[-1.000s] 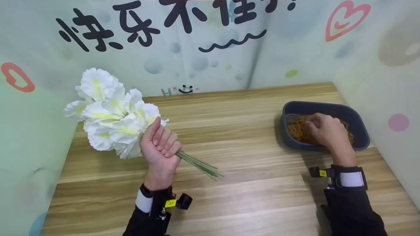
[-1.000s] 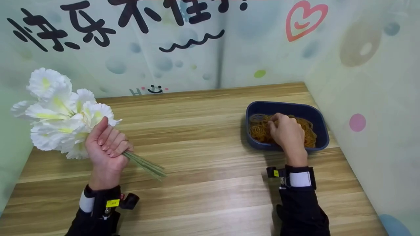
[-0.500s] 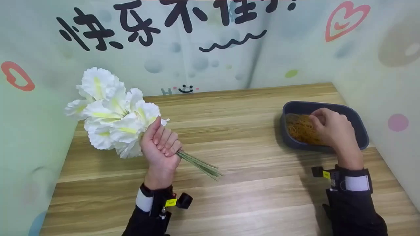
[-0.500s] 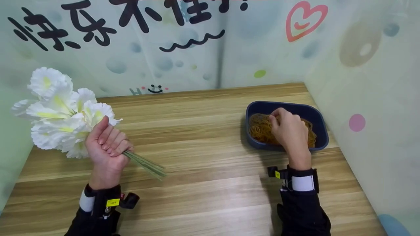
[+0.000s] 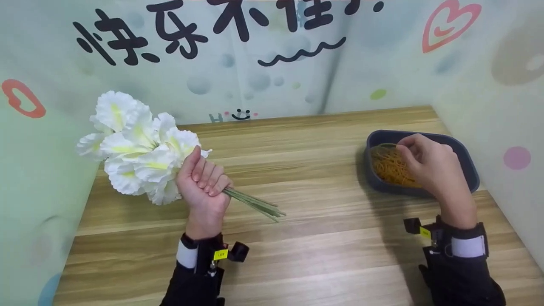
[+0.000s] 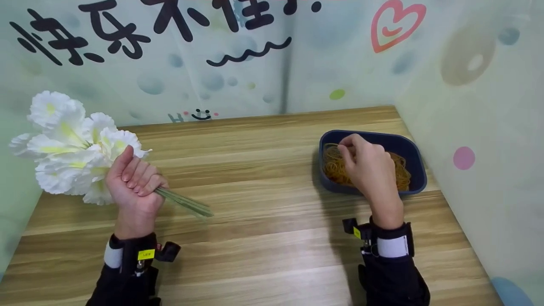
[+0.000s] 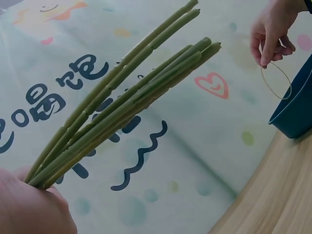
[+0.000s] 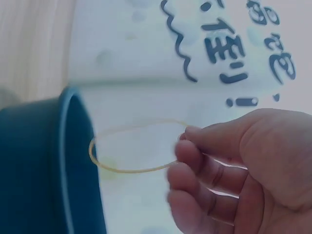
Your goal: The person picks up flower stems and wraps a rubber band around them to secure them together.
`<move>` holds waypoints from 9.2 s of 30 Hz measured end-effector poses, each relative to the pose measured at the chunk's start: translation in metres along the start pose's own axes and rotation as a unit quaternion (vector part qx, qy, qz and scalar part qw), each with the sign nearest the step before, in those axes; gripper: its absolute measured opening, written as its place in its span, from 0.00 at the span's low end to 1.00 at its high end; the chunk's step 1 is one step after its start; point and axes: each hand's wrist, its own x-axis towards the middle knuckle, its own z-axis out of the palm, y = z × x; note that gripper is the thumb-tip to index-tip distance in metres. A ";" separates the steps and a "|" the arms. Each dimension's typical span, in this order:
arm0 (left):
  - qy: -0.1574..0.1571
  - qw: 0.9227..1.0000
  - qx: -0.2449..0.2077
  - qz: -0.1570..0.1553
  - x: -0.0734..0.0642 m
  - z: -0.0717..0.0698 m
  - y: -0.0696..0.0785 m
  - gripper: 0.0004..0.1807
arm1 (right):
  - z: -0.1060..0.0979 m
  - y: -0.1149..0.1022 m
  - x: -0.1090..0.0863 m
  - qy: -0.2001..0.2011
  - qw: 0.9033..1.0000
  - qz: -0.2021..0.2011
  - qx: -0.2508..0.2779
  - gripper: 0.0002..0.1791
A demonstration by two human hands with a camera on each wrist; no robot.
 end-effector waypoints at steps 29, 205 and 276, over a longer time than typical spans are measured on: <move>0.049 0.997 -0.033 0.043 0.027 0.000 -0.026 0.35 | 0.022 -0.117 -0.019 0.029 0.942 -0.332 0.040 0.05; 0.029 0.990 0.101 -0.097 -0.001 0.006 -0.095 0.36 | 0.049 -0.144 -0.034 0.085 0.922 -0.379 0.005 0.09; 0.000 0.993 0.051 -0.103 -0.004 0.019 -0.076 0.37 | 0.078 -0.140 -0.019 0.012 0.831 -0.532 0.161 0.10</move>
